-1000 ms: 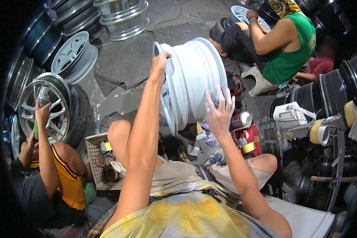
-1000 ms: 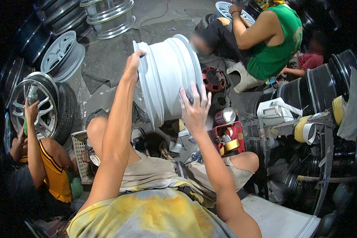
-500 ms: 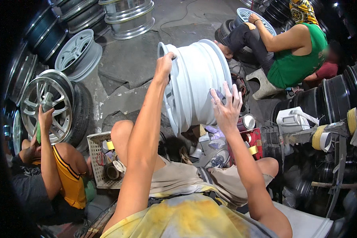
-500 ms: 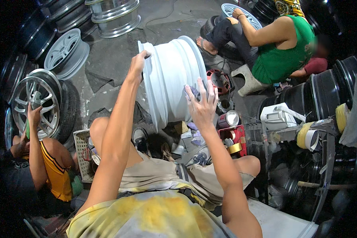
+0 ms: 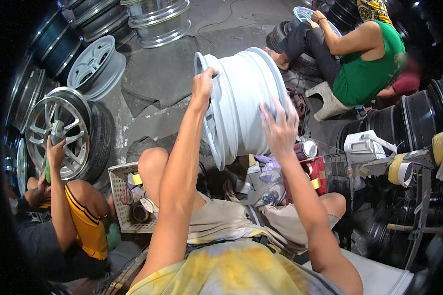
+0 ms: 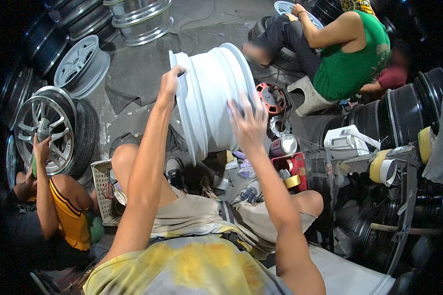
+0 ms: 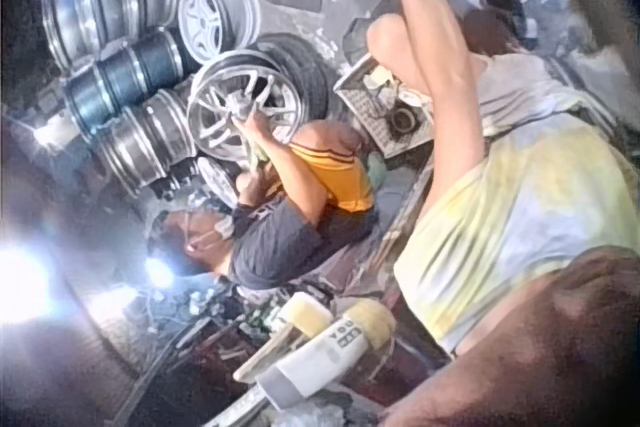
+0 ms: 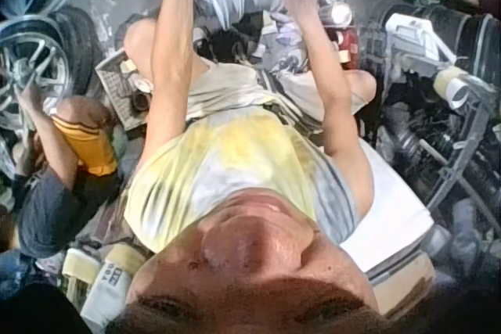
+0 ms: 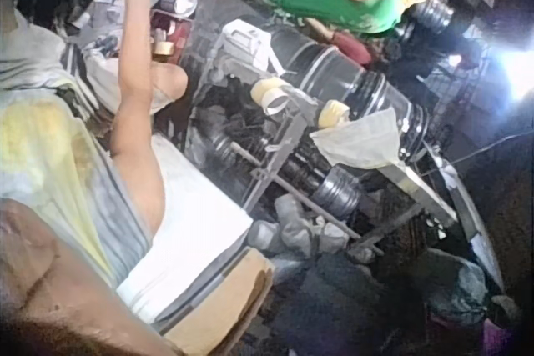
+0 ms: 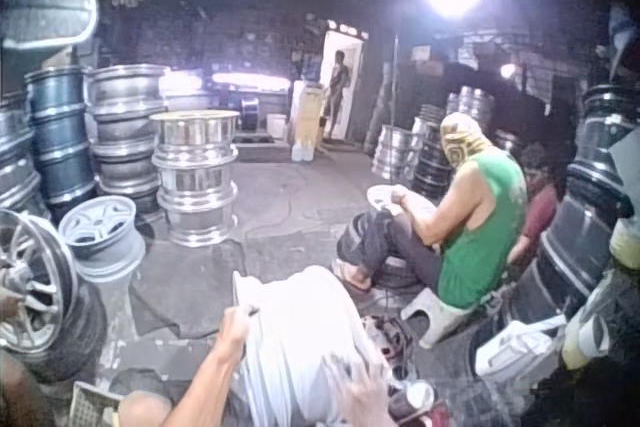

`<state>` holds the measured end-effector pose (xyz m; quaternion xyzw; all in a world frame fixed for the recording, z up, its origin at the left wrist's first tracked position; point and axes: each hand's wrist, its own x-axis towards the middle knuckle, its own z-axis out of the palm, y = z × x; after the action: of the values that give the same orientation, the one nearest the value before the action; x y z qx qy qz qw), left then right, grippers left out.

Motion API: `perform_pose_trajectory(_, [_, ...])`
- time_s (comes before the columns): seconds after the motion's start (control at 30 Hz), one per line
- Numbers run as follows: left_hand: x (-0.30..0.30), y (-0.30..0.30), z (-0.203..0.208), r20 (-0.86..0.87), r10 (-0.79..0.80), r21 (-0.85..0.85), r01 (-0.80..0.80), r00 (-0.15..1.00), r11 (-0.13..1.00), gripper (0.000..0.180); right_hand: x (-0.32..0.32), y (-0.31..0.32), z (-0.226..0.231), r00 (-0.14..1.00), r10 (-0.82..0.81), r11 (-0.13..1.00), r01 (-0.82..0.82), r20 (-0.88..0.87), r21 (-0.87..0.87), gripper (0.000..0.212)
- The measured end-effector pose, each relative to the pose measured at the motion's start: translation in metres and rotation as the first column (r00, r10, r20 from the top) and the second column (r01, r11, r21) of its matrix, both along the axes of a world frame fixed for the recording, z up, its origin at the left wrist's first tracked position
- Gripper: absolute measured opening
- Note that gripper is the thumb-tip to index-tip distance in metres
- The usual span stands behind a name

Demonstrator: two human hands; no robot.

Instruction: The person sits on the floor and wipes a white car wheel rim with a purple cloth. They rotate the rim to clean different sections, focusing on the outer face and edges. Other workers are visible in the background handling similar rims.

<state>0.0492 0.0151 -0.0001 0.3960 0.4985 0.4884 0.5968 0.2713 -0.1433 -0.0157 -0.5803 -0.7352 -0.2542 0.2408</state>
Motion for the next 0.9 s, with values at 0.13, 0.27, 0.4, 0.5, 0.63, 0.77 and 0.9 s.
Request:
perform_pose_trajectory(0.13, [0.007,-0.005,-0.008,-0.043,0.011,0.018,-0.011,0.999,1.0,0.04,-0.007,0.109,0.054,0.992,0.082,0.996,-0.083,0.098,0.012,0.026])
perform_pose_trajectory(0.27, [-0.004,0.028,-0.014,-0.005,0.046,-0.009,-0.046,0.999,0.999,0.042,-0.004,0.083,0.024,0.99,0.136,0.99,-0.134,0.037,-0.051,0.032])
perform_pose_trajectory(0.4, [0.007,0.024,-0.004,-0.009,0.093,-0.009,-0.093,0.996,0.996,0.046,0.004,-0.002,-0.02,0.997,0.082,0.995,-0.081,-0.005,0.065,0.036])
perform_pose_trajectory(0.5, [0.005,0.007,-0.007,-0.027,0.067,-0.025,-0.068,0.997,0.997,0.046,-0.011,0.063,0.018,1.0,0.023,0.999,-0.024,0.02,0.049,0.033])
perform_pose_trajectory(0.63, [0.011,0.001,0.004,-0.072,0.083,0.011,-0.083,0.994,0.997,0.046,-0.012,0.132,0.042,1.0,0.024,0.996,-0.025,-0.013,-0.084,0.028])
perform_pose_trajectory(0.77, [-0.004,0.016,-0.006,-0.115,0.086,0.027,-0.084,0.99,0.996,0.038,-0.011,0.057,0.013,0.996,0.026,0.999,-0.03,-0.081,-0.044,0.027])
perform_pose_trajectory(0.9, [-0.003,0.009,-0.005,-0.061,0.07,-0.008,-0.071,0.996,0.997,0.042,-0.011,0.062,0.029,0.996,0.059,0.998,-0.06,-0.06,-0.013,0.029])
